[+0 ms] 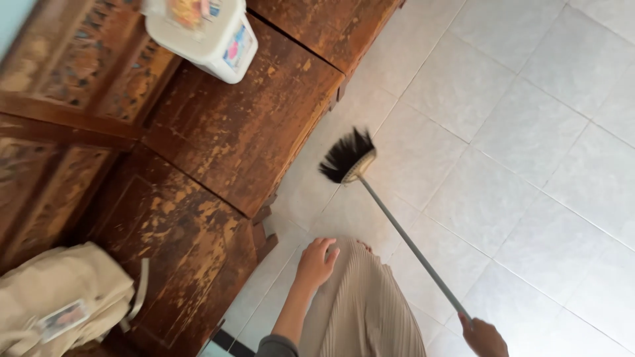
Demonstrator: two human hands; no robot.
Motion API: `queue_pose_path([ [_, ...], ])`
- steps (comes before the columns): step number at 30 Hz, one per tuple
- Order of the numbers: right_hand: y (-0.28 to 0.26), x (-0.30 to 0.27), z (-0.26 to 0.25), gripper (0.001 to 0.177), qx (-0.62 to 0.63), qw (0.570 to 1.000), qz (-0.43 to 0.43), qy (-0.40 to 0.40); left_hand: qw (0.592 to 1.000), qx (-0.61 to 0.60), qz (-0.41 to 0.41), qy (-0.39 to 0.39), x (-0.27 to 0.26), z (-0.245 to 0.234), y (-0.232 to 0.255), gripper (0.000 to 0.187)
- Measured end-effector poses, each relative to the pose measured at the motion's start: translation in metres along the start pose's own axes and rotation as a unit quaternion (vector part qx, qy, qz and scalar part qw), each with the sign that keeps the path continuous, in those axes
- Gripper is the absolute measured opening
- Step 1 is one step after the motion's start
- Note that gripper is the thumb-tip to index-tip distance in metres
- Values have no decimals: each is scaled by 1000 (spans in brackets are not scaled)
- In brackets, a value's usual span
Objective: Sweep the floors of a home using a broom, moving through various rooms including the kitchen and bedroom.
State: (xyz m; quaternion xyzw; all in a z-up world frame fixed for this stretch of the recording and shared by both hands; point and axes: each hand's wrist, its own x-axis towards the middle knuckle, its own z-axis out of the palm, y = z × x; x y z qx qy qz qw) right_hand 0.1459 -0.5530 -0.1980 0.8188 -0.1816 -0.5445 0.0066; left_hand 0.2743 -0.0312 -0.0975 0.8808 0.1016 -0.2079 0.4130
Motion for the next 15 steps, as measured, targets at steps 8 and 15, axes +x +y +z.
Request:
queue_pose_path([
  [8,-35,-160,-40,53,-44,985,-136,-96,998,-2,52,29,-57,-41,52,33],
  [15,-171,-92,-72,18,341,877,-267,-208,995,-1,61,76,-78,-56,69,37],
])
